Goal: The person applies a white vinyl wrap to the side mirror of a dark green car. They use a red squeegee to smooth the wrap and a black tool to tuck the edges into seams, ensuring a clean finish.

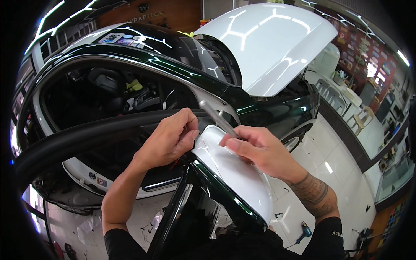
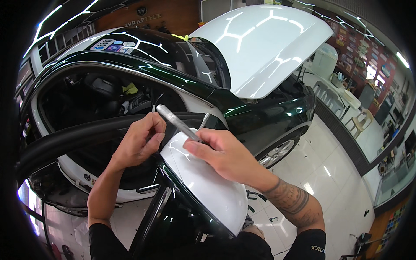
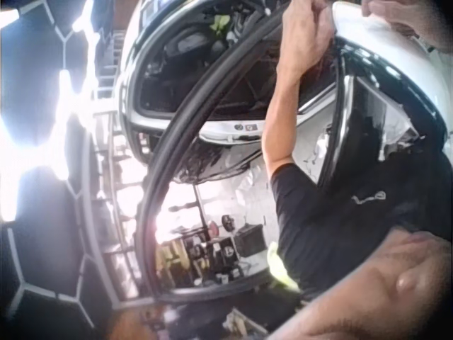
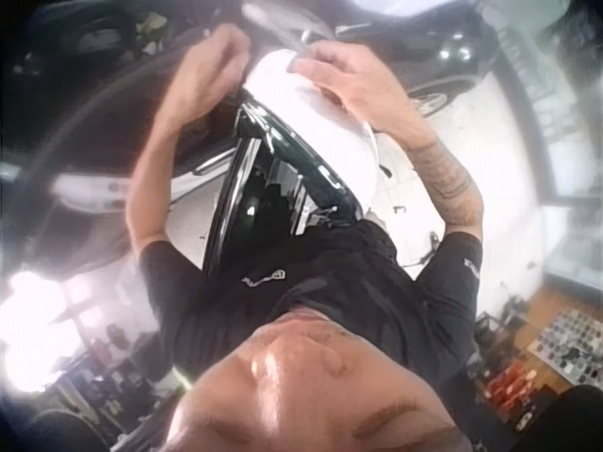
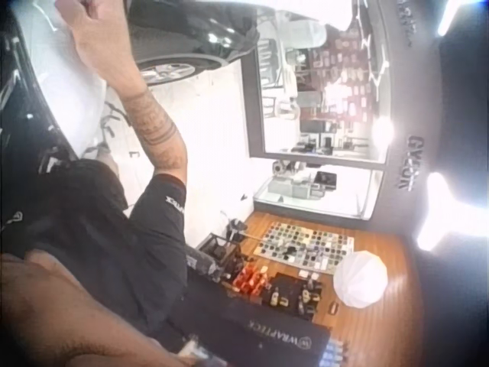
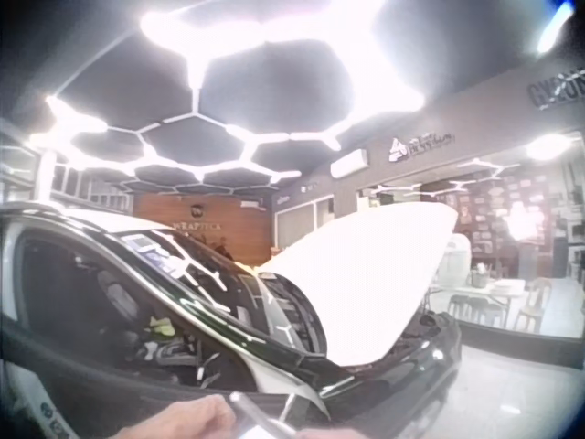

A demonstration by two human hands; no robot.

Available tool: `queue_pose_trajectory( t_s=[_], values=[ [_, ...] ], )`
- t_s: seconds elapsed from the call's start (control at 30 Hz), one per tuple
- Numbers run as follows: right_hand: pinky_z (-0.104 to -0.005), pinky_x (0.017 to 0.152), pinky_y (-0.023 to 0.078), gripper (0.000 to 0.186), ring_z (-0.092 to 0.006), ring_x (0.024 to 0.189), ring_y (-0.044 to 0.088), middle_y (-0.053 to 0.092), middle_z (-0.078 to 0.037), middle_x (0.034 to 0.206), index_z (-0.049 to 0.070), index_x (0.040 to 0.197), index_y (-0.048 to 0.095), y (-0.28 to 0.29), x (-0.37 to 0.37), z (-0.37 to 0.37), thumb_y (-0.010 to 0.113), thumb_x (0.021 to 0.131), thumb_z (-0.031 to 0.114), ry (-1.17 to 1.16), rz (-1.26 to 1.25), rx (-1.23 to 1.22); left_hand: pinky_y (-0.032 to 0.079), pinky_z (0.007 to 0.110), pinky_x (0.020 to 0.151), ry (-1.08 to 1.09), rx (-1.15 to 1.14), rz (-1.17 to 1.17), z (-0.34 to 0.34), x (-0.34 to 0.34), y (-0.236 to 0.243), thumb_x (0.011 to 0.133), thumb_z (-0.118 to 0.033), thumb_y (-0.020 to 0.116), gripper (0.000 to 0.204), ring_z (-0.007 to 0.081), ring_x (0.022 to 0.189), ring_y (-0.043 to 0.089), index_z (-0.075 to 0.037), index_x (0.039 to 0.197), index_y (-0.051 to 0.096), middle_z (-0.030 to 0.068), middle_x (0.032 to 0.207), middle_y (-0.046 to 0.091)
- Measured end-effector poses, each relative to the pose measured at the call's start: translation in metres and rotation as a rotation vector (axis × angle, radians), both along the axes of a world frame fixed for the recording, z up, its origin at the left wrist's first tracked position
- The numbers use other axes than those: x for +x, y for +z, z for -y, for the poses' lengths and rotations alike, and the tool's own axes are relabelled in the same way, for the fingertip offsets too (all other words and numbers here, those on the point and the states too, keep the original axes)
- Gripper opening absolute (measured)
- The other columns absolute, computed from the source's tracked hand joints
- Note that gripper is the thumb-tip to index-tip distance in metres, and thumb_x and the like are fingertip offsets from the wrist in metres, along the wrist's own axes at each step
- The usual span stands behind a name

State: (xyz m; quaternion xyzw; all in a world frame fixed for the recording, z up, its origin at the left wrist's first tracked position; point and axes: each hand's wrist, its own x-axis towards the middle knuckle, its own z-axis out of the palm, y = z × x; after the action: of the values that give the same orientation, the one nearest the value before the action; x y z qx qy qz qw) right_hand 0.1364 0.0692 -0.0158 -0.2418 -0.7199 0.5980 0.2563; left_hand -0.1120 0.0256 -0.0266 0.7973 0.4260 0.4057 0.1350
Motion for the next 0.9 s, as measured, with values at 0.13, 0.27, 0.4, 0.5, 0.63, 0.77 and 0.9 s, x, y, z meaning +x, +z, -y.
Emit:
queue_pose_trajectory(
  t_s=[0.13, 0.27, 0.4, 0.5, 0.63, 0.77, 0.9],
  values=[
    [-0.0196, 0.049, 0.026, 0.028, -0.001, 0.055, 0.034, 0.054, 0.006, 0.068, 0.001, 0.092, 0.072, 0.021, -0.016, -0.007, 0.072, 0.093, 0.029, 0.072, 0.281, -0.036, 0.042, 0.031, 0.069, 0.003, 0.095, -0.015, -0.003, 0.003, -0.005, 0.088, -0.007, 0.057, 0.012, 0.0204, 0.072, 0.047, -0.001, 0.093, 0.048, 0.0081, 0.084, 0.05],
    [-0.0192, 0.047, 0.023, 0.024, -0.0015, 0.054, 0.032, 0.055, 0.005, 0.071, 0.0, 0.095, 0.069, 0.028, -0.016, -0.011, 0.069, 0.094, 0.024, 0.35, 0.204, -0.353, 0.042, 0.033, 0.068, -0.081, 0.203, -0.009, -0.005, -0.001, -0.016, 0.094, -0.011, 0.056, 0.013, 0.021, 0.073, 0.048, -0.002, 0.098, 0.047, 0.0091, 0.086, 0.052],
    [-0.0191, 0.045, 0.029, 0.021, -0.0021, 0.049, 0.039, 0.061, 0.001, 0.073, 0.001, 0.095, 0.064, 0.029, -0.012, -0.006, 0.063, 0.098, 0.022, 0.312, 0.163, -0.278, 0.047, 0.037, 0.069, -0.098, 0.155, -0.003, -0.005, 0.001, -0.017, 0.09, -0.002, 0.062, 0.017, 0.0285, 0.072, 0.056, -0.002, 0.099, 0.048, 0.0115, 0.085, 0.054],
    [-0.0192, 0.044, 0.035, 0.023, -0.0036, 0.047, 0.046, 0.064, -0.003, 0.073, 0.003, 0.094, 0.061, 0.047, 0.0, 0.0, 0.059, 0.101, 0.025, 0.272, 0.184, -0.243, 0.048, 0.036, 0.068, -0.135, 0.093, 0.081, -0.007, -0.001, -0.021, 0.092, -0.002, 0.061, 0.016, 0.026, 0.07, 0.058, -0.003, 0.1, 0.047, 0.0098, 0.082, 0.056],
    [-0.0186, 0.044, 0.037, 0.024, -0.006, 0.049, 0.054, 0.066, -0.006, 0.079, 0.002, 0.095, 0.058, 0.053, 0.009, -0.004, 0.058, 0.102, 0.026, 0.285, 0.134, -0.299, 0.047, 0.031, 0.064, -0.107, 0.049, 0.038, -0.006, -0.002, -0.015, 0.093, -0.001, 0.06, 0.014, 0.0206, 0.069, 0.057, -0.002, 0.099, 0.048, 0.0088, 0.079, 0.057],
    [-0.0192, 0.044, 0.038, 0.024, -0.0092, 0.053, 0.058, 0.068, -0.012, 0.084, 0.003, 0.093, 0.056, 0.04, -0.003, -0.014, 0.057, 0.102, 0.024, 0.225, -0.005, -0.237, 0.044, 0.028, 0.063, -0.105, -0.186, 0.198, -0.005, -0.003, -0.009, 0.093, 0.0, 0.06, 0.011, 0.0147, 0.068, 0.053, -0.001, 0.097, 0.049, 0.0071, 0.075, 0.056],
    [-0.0196, 0.044, 0.039, 0.024, -0.0137, 0.064, 0.066, 0.068, -0.021, 0.105, 0.004, 0.091, 0.054, 0.017, -0.027, -0.025, 0.055, 0.103, 0.025, 0.117, -0.33, -0.315, 0.042, 0.027, 0.063, -0.038, -0.171, 0.219, -0.005, 0.004, -0.008, 0.094, -0.002, 0.059, 0.01, 0.0133, 0.068, 0.048, -0.001, 0.096, 0.049, 0.0063, 0.075, 0.054]
  ],
)
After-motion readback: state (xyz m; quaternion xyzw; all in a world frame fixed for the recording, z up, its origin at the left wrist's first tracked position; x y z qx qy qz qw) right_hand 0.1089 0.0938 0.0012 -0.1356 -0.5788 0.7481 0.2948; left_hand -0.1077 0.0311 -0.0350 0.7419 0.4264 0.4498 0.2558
